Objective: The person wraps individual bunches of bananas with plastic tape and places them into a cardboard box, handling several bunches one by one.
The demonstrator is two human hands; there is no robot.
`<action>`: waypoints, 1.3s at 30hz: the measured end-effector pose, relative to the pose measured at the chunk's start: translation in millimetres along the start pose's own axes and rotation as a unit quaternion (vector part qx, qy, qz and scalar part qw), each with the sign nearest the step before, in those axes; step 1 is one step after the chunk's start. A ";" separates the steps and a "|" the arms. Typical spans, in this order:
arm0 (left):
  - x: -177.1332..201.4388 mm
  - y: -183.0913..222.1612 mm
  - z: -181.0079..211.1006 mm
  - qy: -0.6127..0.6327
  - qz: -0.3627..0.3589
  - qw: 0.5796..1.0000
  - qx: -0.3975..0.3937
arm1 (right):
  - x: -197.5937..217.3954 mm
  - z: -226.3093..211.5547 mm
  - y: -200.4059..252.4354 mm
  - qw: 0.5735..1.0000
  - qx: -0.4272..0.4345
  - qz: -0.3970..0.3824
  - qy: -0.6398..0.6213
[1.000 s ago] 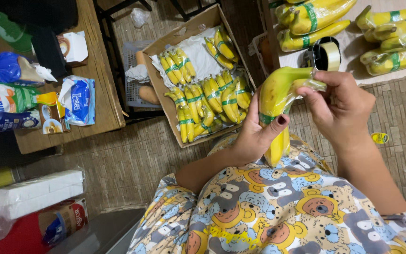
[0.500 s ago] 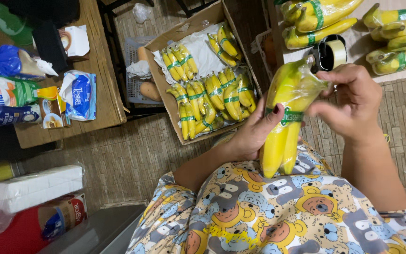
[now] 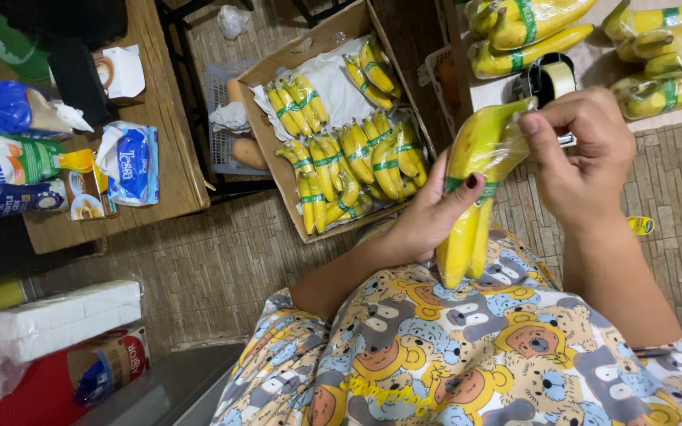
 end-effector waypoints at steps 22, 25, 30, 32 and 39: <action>19.6 4.5 8.5 0.072 0.024 0.997 -0.026 | -49.8 239.5 140.3 0.809 -0.472 0.230 -0.265; 20.6 2.7 7.7 0.085 0.021 0.996 -0.031 | -48.0 238.6 147.3 0.831 -0.450 0.219 -0.243; 20.3 1.7 7.1 0.104 0.033 0.994 -0.021 | -51.3 224.7 161.6 0.767 -0.427 0.274 -0.393; 20.6 0.5 4.3 0.105 0.030 0.994 -0.025 | -52.6 229.2 172.9 0.818 -0.377 0.228 -0.370; 17.0 -1.2 1.9 0.120 -0.001 0.992 -0.031 | -31.4 249.7 191.1 0.953 -0.282 0.057 -0.095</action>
Point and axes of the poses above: each hand's wrist, its own y-axis away from the middle knuckle, its own x-axis out of the back of the hand, z = x × y, the point moved 2 cm from there along -y, towards the middle knuckle, and after that the axes turned 10 degrees about -z, right-handed, at the moved point
